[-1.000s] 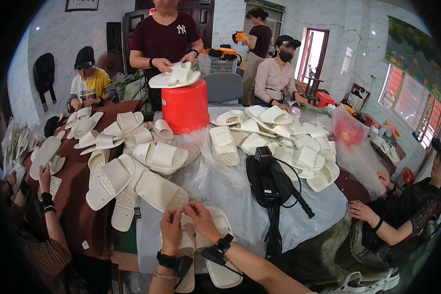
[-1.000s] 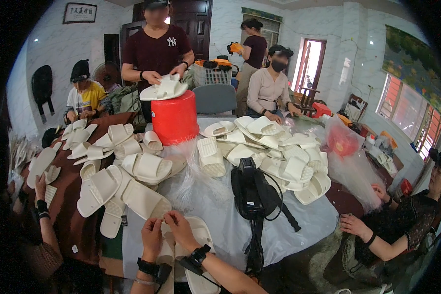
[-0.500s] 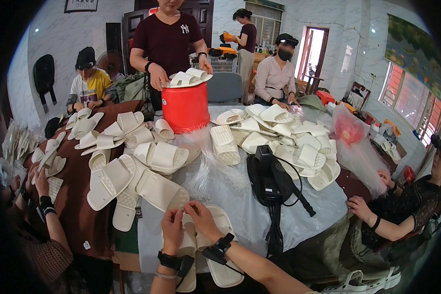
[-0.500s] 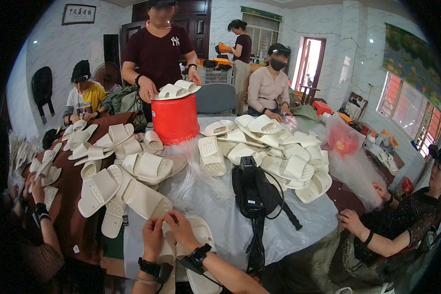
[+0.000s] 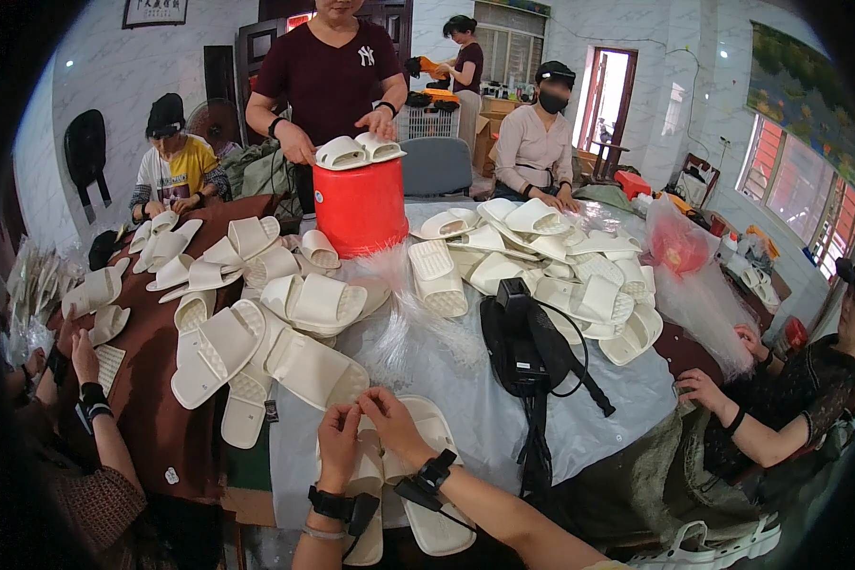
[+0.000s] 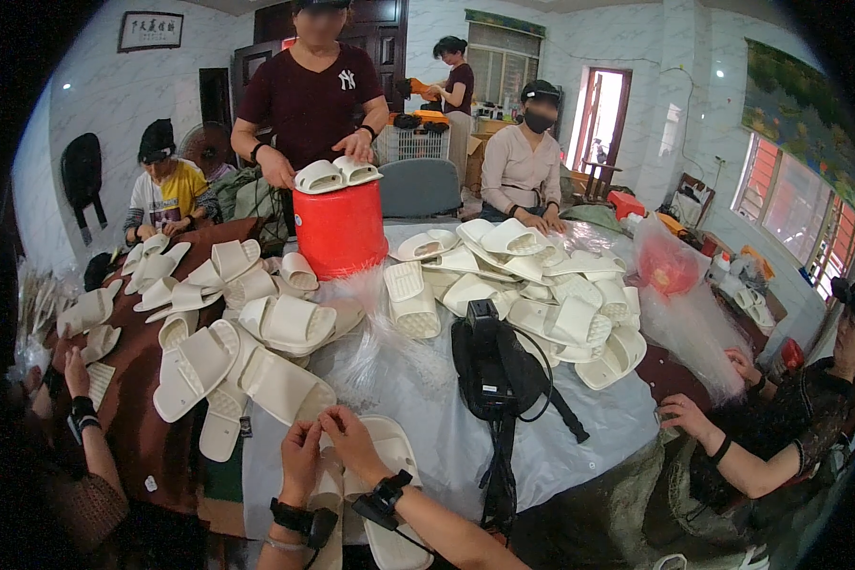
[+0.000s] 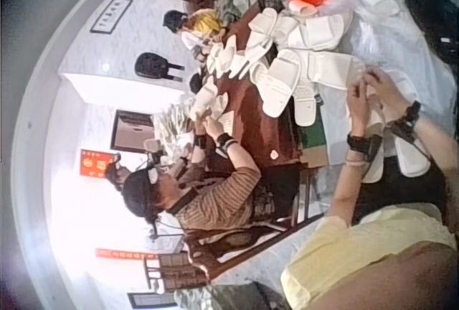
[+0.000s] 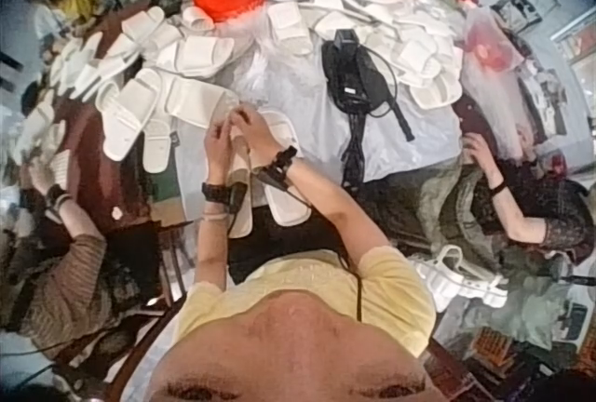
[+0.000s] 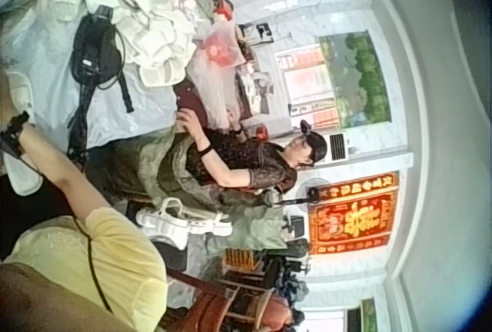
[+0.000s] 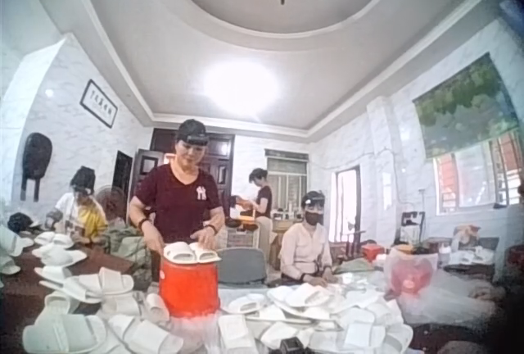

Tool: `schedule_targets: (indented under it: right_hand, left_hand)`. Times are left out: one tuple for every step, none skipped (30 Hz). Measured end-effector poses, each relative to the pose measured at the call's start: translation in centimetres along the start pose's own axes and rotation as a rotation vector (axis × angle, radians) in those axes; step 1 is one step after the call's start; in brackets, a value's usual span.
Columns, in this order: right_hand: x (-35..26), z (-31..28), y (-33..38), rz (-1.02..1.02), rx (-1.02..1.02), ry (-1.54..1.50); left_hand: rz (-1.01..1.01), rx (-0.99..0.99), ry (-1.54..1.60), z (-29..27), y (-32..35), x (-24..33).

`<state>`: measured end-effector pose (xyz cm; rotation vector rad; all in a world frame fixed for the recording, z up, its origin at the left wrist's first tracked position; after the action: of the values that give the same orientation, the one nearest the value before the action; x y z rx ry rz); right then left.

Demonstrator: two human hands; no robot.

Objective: Trimming and assembling white sandals at a factory workstation.

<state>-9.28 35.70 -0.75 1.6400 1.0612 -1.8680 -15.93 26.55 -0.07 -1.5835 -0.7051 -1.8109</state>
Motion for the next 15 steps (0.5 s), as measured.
schedule_targets:
  right_hand:
    - [0.1,-0.2,0.0,0.007,0.036,-0.079]
    - [0.1,-0.4,0.0,0.014,0.070,-0.157]
    - [0.1,-0.4,0.1,0.014,0.071,-0.157]
    - [0.0,0.0,0.2,0.009,0.027,-0.141]
    - [-0.2,0.4,0.2,0.004,-0.016,-0.124]
    - [-0.3,0.4,0.2,0.005,-0.015,-0.125]
    - [-0.5,0.3,0.2,-0.012,-0.012,-0.061]
    - [-0.6,0.1,0.1,-0.029,-0.008,0.004]
    - [-0.6,-0.1,0.1,-0.027,-0.003,0.003]
    - [-0.4,-0.4,0.1,-0.024,0.008,0.013]
    - [-0.7,-0.2,0.1,-0.029,0.008,0.024]
    - [-1.0,0.0,0.2,-0.034,0.003,0.024]
    - [-1.2,0.2,0.3,-0.033,0.001,0.032]
    - [-1.2,0.1,0.3,-0.026,0.008,0.038]
    - [-1.0,-0.1,0.2,-0.025,0.011,0.036]
  left_hand:
    - [0.016,-0.010,-0.004,0.2,0.1,0.2]
    - [0.031,-0.018,-0.007,0.5,0.1,0.5]
    - [0.031,-0.019,-0.007,0.5,0.2,0.8]
    - [-0.008,0.014,0.011,0.2,0.5,0.9]
    - [-0.047,0.048,0.030,-0.1,0.6,0.7]
    - [-0.048,0.047,0.029,-0.1,0.5,0.7]
    - [-0.067,0.057,0.103,-0.3,0.4,0.3]
    - [-0.085,0.065,0.177,-0.4,0.3,0.1]
    - [-0.089,0.061,0.175,-0.1,0.3,0.2]
    - [-0.104,0.056,0.181,0.2,0.3,0.4]
    - [-0.108,0.059,0.190,0.1,0.5,0.6]
    - [-0.102,0.063,0.192,-0.3,0.6,0.4]
    - [-0.079,0.051,0.155,-0.6,0.6,0.3]
    - [-0.064,0.033,0.115,-0.4,0.4,0.3]
    - [-0.065,0.031,0.112,-0.2,0.3,0.3]
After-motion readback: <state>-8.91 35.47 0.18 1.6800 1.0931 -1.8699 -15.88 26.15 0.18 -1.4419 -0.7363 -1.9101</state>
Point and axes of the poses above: each hand's wrist, its own y-axis away from the middle knuckle, its own z-axis out of the palm, x = y × z, the point moved 9 cm from there along -y, towards the middle knuckle, and after that the axes turned 6 degrees about -z, right-handed, at the moved point
